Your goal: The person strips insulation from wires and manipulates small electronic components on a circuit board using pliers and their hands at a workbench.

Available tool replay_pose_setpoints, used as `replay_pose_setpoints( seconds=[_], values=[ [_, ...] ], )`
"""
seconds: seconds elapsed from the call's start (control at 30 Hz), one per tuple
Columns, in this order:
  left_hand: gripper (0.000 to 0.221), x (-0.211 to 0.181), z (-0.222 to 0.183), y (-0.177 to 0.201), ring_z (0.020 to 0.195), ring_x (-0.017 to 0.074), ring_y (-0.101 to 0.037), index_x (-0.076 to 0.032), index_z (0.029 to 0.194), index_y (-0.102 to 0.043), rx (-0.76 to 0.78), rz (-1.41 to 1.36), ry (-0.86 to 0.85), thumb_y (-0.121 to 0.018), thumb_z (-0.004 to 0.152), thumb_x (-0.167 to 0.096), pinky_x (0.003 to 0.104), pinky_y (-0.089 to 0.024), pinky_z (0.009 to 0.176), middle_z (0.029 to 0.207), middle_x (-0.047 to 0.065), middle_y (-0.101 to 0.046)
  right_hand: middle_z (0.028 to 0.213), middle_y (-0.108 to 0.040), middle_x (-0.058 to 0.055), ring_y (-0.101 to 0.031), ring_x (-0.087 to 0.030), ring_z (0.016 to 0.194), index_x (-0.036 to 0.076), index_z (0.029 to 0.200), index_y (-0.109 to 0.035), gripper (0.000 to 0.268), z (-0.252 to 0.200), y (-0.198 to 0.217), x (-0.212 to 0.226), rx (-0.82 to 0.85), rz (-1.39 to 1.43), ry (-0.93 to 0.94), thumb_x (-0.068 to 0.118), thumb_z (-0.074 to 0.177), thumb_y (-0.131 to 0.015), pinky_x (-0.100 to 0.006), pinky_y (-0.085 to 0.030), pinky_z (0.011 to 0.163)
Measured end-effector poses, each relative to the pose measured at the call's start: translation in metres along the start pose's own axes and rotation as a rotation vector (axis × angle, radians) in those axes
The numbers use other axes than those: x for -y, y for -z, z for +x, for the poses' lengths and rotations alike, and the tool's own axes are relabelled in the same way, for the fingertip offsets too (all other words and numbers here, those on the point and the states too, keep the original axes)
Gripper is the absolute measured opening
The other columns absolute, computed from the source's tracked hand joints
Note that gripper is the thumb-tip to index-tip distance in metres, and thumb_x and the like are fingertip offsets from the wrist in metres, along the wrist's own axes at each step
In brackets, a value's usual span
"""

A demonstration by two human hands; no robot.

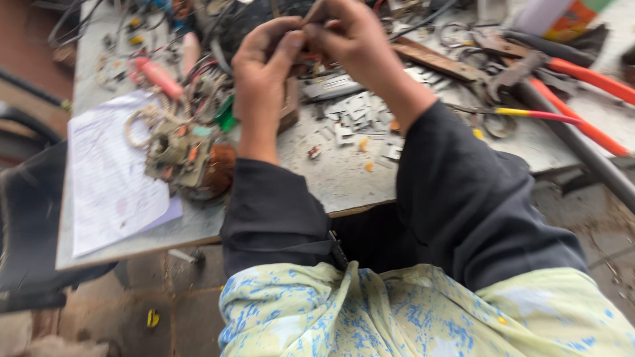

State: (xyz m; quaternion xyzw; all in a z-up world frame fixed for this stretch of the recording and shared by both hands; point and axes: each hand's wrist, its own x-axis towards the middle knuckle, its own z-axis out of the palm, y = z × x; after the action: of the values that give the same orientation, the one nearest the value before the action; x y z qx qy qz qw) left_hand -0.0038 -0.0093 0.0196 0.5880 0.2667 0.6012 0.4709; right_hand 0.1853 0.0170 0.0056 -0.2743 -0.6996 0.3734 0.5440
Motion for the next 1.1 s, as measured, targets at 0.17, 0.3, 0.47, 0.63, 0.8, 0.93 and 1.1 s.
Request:
replay_pose_setpoints(
  seconds=[0.17, 0.3, 0.47, 0.63, 0.8, 0.93, 1.1],
  values=[
    [0.022, 0.006, 0.001, 0.004, 0.086, 0.0075, -0.07, -0.004, 0.117, -0.074, -0.059, -0.061, 0.037, -0.076, 0.103, -0.021, 0.023, -0.061, 0.077, 0.099, 0.002, -0.075, 0.103, -0.067, -0.005, -0.066, -0.015, 0.09, 0.004, 0.118, -0.066, 0.012, 0.002, -0.009, 0.019, -0.046, -0.28, 0.072, 0.007, 0.108, -0.073, -0.032, -0.057, 0.076],
    [0.023, 0.002, 0.003, 0.003, 0.081, 0.0081, -0.071, -0.006, 0.113, -0.073, -0.146, -0.129, 0.056, -0.077, 0.098, -0.023, 0.023, -0.061, 0.072, 0.097, 0.001, -0.075, 0.127, -0.061, -0.013, -0.06, -0.031, 0.117, 0.001, 0.149, -0.048, 0.065, -0.018, -0.003, 0.083, -0.142, -0.885, 0.323, 0.017, 0.094, -0.08, -0.043, -0.051, 0.099],
    [0.026, 0.003, -0.001, 0.008, 0.08, 0.0078, -0.07, -0.006, 0.115, -0.072, -0.149, -0.182, 0.048, -0.078, 0.097, -0.024, 0.022, -0.062, 0.07, 0.097, 0.001, -0.074, 0.135, -0.065, -0.013, -0.063, -0.032, 0.126, 0.003, 0.134, -0.065, 0.037, -0.104, 0.065, 0.165, -0.03, -1.039, 0.05, 0.022, 0.107, -0.08, -0.043, -0.05, 0.104],
    [0.024, 0.007, 0.003, 0.008, 0.085, 0.0092, -0.071, -0.003, 0.119, -0.071, -0.111, -0.254, 0.013, -0.076, 0.1, -0.016, 0.023, -0.062, 0.075, 0.101, 0.005, -0.076, 0.107, -0.068, -0.011, -0.064, -0.031, 0.103, 0.005, 0.11, -0.075, 0.017, -0.183, 0.114, 0.152, -0.015, -1.454, -0.256, 0.014, 0.096, -0.073, -0.045, -0.051, 0.092],
    [0.027, 0.007, 0.002, 0.004, 0.09, 0.008, -0.07, -0.003, 0.123, -0.07, -0.039, -0.266, 0.055, -0.075, 0.099, -0.012, 0.022, -0.062, 0.082, 0.105, 0.004, -0.075, 0.106, -0.066, -0.01, -0.063, -0.032, 0.106, 0.007, 0.113, -0.075, 0.019, -0.224, 0.114, 0.124, -0.071, -1.609, -0.091, 0.009, 0.096, -0.067, -0.046, -0.051, 0.093],
    [0.025, 0.009, 0.002, 0.007, 0.092, 0.0102, -0.071, -0.002, 0.122, -0.07, -0.017, -0.338, 0.076, -0.073, 0.1, -0.012, 0.023, -0.062, 0.082, 0.108, 0.009, -0.078, 0.113, -0.065, -0.016, -0.063, -0.036, 0.112, 0.004, 0.115, -0.071, 0.017, -0.225, 0.118, 0.136, -0.071, -1.475, -0.161, 0.004, 0.099, -0.063, -0.047, -0.052, 0.096],
    [0.024, 0.019, 0.005, 0.008, 0.093, 0.0171, -0.073, -0.005, 0.123, -0.059, -0.051, -0.463, 0.046, -0.065, 0.105, -0.02, 0.03, -0.063, 0.084, 0.108, 0.011, -0.075, 0.118, -0.068, -0.02, -0.069, -0.032, 0.107, -0.001, 0.124, -0.067, 0.02, -0.207, 0.115, 0.196, -0.2, -1.197, -0.313, 0.005, 0.106, -0.061, -0.042, -0.055, 0.089]
  ],
)
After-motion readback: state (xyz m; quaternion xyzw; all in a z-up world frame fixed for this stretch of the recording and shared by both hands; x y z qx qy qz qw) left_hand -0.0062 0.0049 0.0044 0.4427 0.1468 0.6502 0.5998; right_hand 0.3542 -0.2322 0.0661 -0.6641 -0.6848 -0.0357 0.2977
